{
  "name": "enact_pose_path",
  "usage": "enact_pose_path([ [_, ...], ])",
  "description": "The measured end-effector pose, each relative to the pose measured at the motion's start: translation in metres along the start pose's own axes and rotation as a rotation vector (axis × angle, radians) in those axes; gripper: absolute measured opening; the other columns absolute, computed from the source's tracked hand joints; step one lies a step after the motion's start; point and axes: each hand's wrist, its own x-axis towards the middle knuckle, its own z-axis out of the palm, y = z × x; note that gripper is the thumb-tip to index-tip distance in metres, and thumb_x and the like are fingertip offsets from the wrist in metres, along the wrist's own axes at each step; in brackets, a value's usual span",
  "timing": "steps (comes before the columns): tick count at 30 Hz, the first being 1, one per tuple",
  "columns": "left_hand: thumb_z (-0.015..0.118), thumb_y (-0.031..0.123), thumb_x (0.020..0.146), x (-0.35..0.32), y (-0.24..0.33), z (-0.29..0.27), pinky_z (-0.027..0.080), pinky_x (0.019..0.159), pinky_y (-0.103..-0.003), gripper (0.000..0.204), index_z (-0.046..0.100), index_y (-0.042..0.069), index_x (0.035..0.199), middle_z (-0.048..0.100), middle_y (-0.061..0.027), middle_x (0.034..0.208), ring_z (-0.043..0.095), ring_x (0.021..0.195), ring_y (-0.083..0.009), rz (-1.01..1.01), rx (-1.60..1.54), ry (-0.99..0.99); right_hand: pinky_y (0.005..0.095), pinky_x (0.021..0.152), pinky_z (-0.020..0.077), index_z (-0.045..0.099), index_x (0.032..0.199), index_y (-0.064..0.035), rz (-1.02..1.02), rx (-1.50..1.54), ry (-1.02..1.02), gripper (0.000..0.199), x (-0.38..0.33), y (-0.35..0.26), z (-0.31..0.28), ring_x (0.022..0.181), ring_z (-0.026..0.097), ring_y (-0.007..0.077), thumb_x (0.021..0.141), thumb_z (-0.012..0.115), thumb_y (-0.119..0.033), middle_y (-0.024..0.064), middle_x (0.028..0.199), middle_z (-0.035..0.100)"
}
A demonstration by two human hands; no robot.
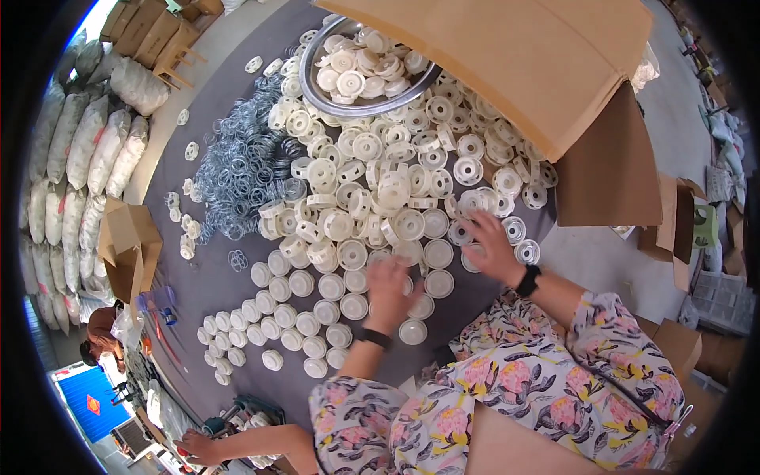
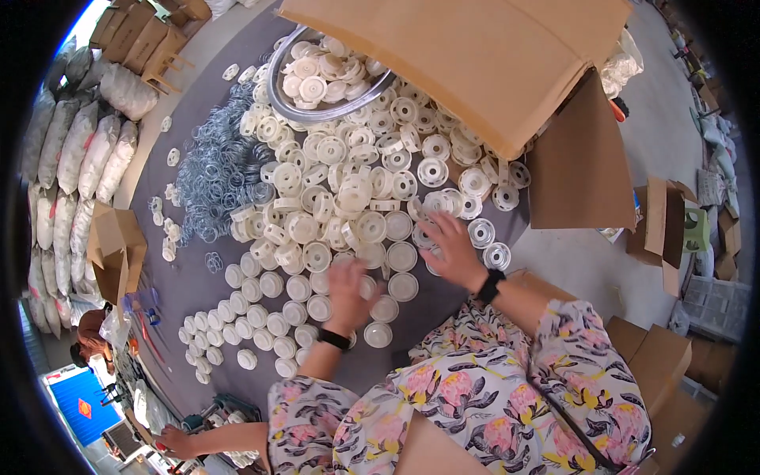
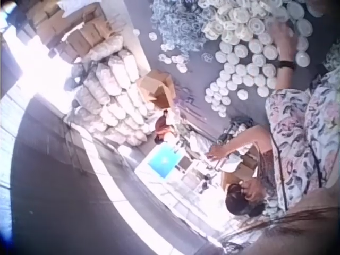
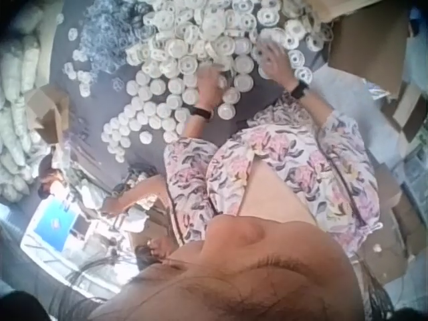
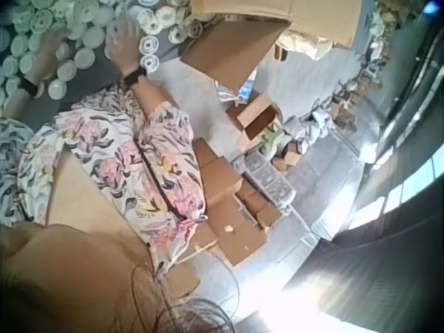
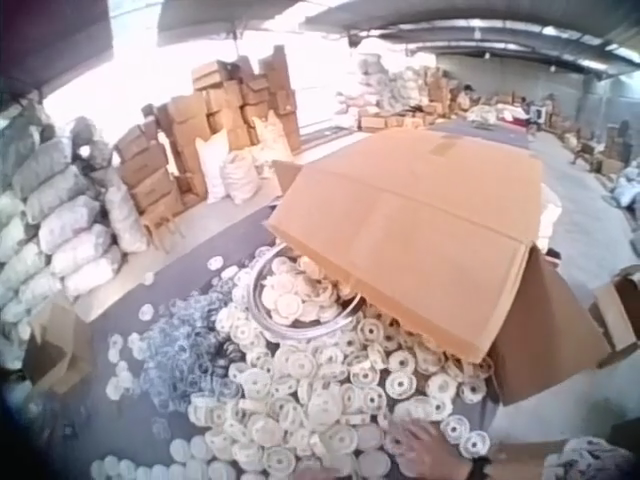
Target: Sorting and inspecting small white plastic circular components from a tray onto a work table.
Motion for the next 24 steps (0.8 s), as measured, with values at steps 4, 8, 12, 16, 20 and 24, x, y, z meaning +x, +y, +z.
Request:
enact_pose_path([
  [4, 0.070, 0.038, 0.071, -0.033, 0.051, 0.029, 0.014, 0.103, -0.061, 0.073, 0.040, 0.016, 0.133, 0.038, -0.0150, 0.135, 0.030, 0.129, -0.0339, -0.068, 0.105, -0.106, 0.0556, 0.103, 0.0198, 0.044, 0.132, -0.0203, 0.070, -0.189, -0.089, 0.064, -0.056, 0.003, 0.033, 0.130, 0.025, 0.0393, 0.075, 0.063, -0.041, 0.0177, 0.141, 0.030],
  [8, 0.067, 0.037, 0.073, -0.048, 0.032, 0.047, 0.006, 0.103, -0.064, 0.071, 0.039, 0.020, 0.135, 0.039, -0.0132, 0.135, 0.021, 0.134, -0.0337, -0.095, 0.224, -0.137, 0.0631, 0.102, 0.0136, 0.042, 0.133, -0.0266, 0.097, -0.254, -0.072, 0.069, -0.049, -0.001, 0.064, 0.130, 0.019, 0.0454, 0.071, 0.066, -0.045, 0.0193, 0.142, 0.024],
  [12, 0.065, 0.037, 0.074, -0.077, 0.009, 0.033, 0.005, 0.104, -0.063, 0.064, 0.043, 0.019, 0.132, 0.043, -0.0139, 0.132, 0.025, 0.133, -0.0327, -0.130, 0.256, -0.062, 0.0634, 0.103, 0.0137, 0.043, 0.132, -0.0272, 0.032, -0.214, -0.024, 0.070, -0.048, -0.013, 0.084, 0.128, 0.018, 0.0515, 0.070, 0.068, -0.043, 0.0181, 0.142, 0.024],
  [16, 0.062, 0.037, 0.076, -0.112, -0.007, 0.018, 0.006, 0.105, -0.063, 0.060, 0.046, 0.016, 0.129, 0.043, -0.0148, 0.131, 0.028, 0.131, -0.0318, -0.161, 0.311, -0.082, 0.0634, 0.103, 0.0139, 0.044, 0.131, -0.0276, -0.022, -0.206, -0.072, 0.070, -0.051, -0.032, 0.111, 0.128, 0.016, 0.0517, 0.068, 0.069, -0.042, 0.0176, 0.142, 0.023],
  [20, 0.065, 0.037, 0.072, -0.144, -0.026, 0.004, 0.006, 0.104, -0.064, 0.061, 0.048, 0.015, 0.127, 0.042, -0.0131, 0.132, 0.028, 0.132, -0.0293, -0.261, 0.346, -0.047, 0.0636, 0.103, 0.0134, 0.043, 0.132, -0.0271, -0.123, -0.168, -0.194, 0.070, -0.051, -0.071, 0.141, 0.128, 0.016, 0.0505, 0.068, 0.069, -0.041, 0.0173, 0.142, 0.023],
  [24, 0.065, 0.037, 0.071, -0.169, -0.049, -0.010, 0.006, 0.105, -0.063, 0.061, 0.048, 0.016, 0.126, 0.042, -0.0131, 0.132, 0.028, 0.131, -0.0304, -0.347, 0.388, -0.019, 0.0629, 0.104, 0.0133, 0.042, 0.132, -0.0262, -0.192, -0.121, -0.257, 0.068, -0.044, -0.101, 0.168, 0.129, 0.017, 0.0481, 0.070, 0.068, -0.038, 0.0160, 0.142, 0.024],
])
